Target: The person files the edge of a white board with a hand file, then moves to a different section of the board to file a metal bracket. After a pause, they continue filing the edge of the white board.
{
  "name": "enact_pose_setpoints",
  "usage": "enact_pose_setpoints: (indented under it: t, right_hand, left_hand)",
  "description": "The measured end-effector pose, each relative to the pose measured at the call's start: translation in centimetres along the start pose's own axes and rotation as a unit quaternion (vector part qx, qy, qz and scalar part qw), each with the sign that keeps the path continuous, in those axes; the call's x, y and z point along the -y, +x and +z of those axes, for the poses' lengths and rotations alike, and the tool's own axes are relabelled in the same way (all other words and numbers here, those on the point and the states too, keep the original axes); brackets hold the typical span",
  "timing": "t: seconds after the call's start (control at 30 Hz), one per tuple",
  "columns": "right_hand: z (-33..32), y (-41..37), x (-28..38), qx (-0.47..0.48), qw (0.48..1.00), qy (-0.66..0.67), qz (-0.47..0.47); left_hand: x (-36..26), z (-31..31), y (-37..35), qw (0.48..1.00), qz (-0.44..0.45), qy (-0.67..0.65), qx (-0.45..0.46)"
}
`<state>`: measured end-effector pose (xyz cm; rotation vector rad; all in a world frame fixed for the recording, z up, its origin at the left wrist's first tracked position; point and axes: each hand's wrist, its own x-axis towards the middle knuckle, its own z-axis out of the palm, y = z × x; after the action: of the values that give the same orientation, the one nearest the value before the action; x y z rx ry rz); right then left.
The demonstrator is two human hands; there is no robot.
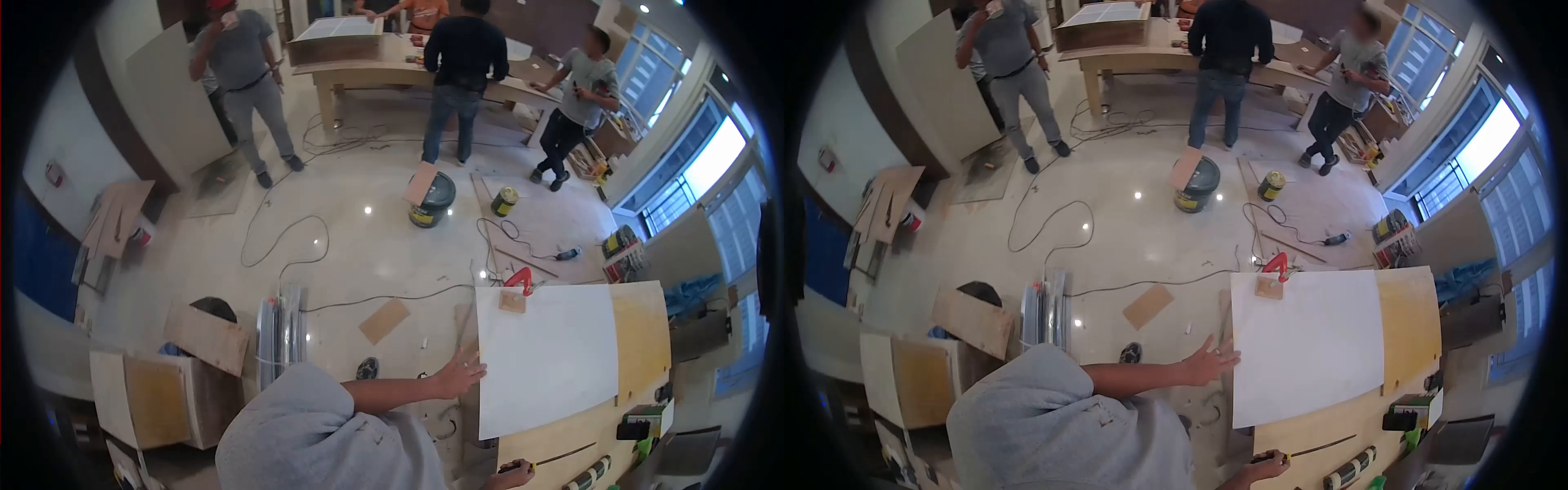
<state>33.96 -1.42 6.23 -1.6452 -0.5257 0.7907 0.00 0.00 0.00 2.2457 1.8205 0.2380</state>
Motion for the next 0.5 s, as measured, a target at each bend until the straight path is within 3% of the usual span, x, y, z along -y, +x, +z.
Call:
enact_pose_setpoints:
  t: [0.07,0.1,0.17,0.27,0.37,0.47,0.5]
  right_hand:
    - [-1.2,-2.1,4.1,-0.028,0.998,-0.031,-0.048]
    - [5.2,-9.7,-1.0,-0.006,1.0,-0.017,0.008]
    - [4.7,-10.2,2.1,0.002,0.999,-0.034,-0.03]
    - [4.1,-8.7,1.5,0.032,0.998,-0.036,-0.037]
    - [5.2,-7.0,2.5,0.065,0.994,-0.042,-0.081]
    - [6.7,-4.7,3.9,0.124,0.989,-0.016,-0.077]
    - [7.4,-4.1,4.3,0.131,0.988,-0.017,-0.074]
  left_hand:
    - [-2.5,-1.0,0.7,1.0,0.004,-0.02,-0.02]
    - [7.6,-1.8,-3.4,1.0,-0.004,0.019,-0.001]
    - [7.1,0.1,-0.8,0.998,0.017,-0.027,-0.061]
    - [7.2,-2.5,0.1,0.999,0.03,-0.011,-0.035]
    - [8.8,-8.0,2.3,0.973,-0.037,-0.227,0.017]
    - [6.8,-18.7,4.2,0.901,-0.038,-0.419,-0.103]
    - [5.3,-23.2,4.6,0.873,-0.036,-0.477,-0.095]
